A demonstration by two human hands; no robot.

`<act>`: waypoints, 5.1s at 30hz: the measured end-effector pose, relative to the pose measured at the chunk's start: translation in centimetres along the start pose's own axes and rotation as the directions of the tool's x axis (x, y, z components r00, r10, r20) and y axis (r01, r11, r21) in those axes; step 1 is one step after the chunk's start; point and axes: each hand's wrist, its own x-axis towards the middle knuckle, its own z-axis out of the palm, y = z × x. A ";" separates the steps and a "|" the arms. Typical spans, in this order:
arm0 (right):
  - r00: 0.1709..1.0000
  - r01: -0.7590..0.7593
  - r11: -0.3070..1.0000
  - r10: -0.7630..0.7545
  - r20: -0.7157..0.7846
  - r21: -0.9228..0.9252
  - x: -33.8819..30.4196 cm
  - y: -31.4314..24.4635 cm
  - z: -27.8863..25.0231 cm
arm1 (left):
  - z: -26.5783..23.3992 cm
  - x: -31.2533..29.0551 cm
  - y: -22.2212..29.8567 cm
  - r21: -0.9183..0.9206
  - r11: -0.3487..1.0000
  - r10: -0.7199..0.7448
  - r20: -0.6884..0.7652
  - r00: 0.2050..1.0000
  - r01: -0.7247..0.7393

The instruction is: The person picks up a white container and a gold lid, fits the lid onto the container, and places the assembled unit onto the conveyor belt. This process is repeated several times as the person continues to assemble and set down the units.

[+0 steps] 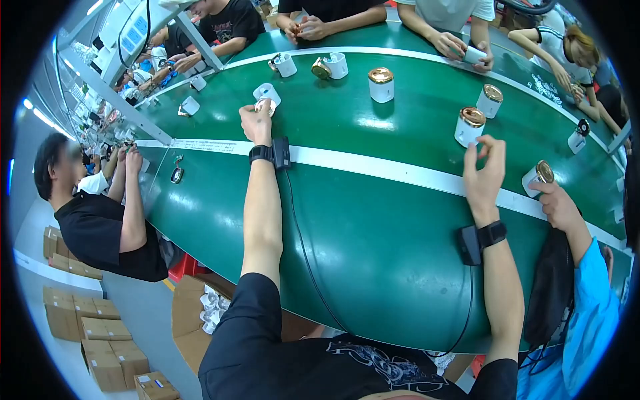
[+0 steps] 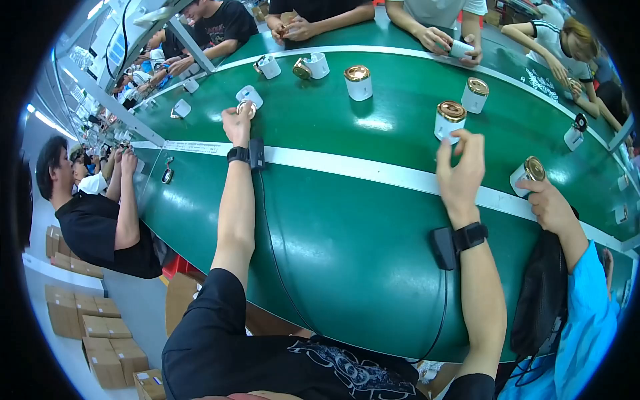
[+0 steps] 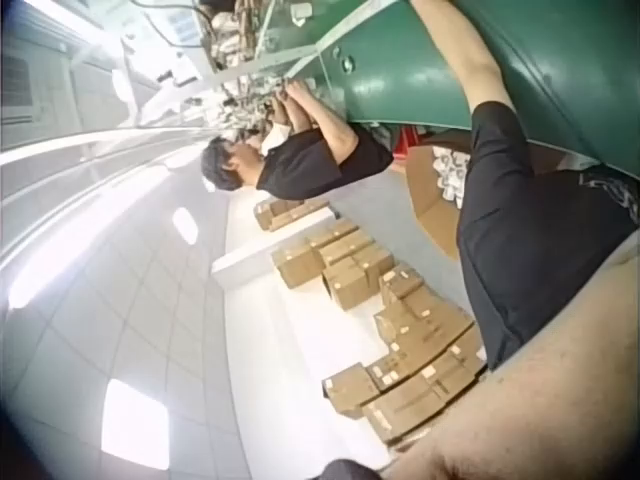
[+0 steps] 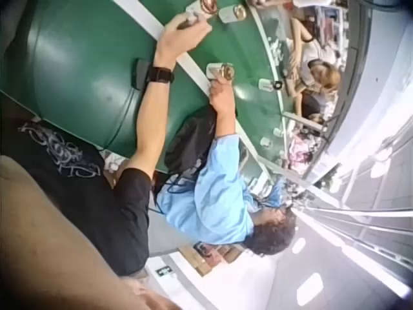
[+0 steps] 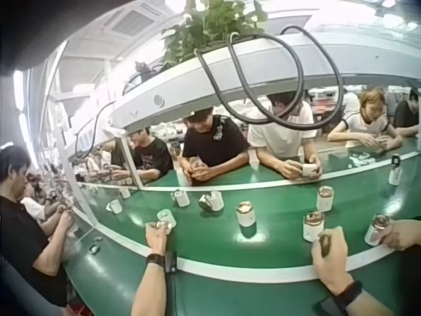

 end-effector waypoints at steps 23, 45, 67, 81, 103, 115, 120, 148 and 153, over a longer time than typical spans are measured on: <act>0.838 0.163 0.981 -0.194 0.509 0.106 -2.0 -12.9 -3.8 | -13.1 -30.1 13.3 -0.654 0.621 0.396 0.737 0.548 0.431; 0.646 -0.376 0.816 -0.109 0.756 0.439 -0.6 -8.3 -7.4 | -10.6 -31.3 12.5 -0.593 0.805 0.547 0.738 0.394 -0.007; 0.540 -0.085 0.954 -0.199 0.818 0.288 -0.5 -10.0 -8.4 | -10.8 -33.3 12.1 -0.723 0.668 0.645 0.681 0.346 0.177; 0.642 -0.111 0.990 0.004 0.767 0.088 -1.2 -9.8 -9.8 | -12.0 -32.9 12.4 -0.610 0.776 0.584 0.791 0.184 0.161; 0.598 0.248 0.963 -0.238 0.766 0.106 -1.9 -10.3 -9.5 | -11.3 -33.6 11.3 -0.747 0.665 0.731 0.649 0.213 -0.007; 0.478 0.280 0.958 -0.197 0.856 0.064 -2.3 -10.5 -9.2 | -11.1 -32.8 11.3 -0.724 0.690 0.714 0.677 0.179 -0.009; 0.487 0.226 0.963 -0.241 0.839 0.145 -2.5 -9.0 -8.4 | -10.8 -33.1 11.5 -0.737 0.659 0.709 0.676 0.203 0.152; 0.788 -0.245 0.882 -0.061 0.613 0.403 -4.5 -5.7 -5.7 | -12.3 -32.7 13.6 -0.679 0.729 0.637 0.718 0.280 0.082; 0.811 -0.205 0.909 -0.049 0.583 0.362 -3.6 -6.0 -5.0 | -10.1 -31.0 13.4 -0.792 0.593 0.787 0.533 0.311 -0.143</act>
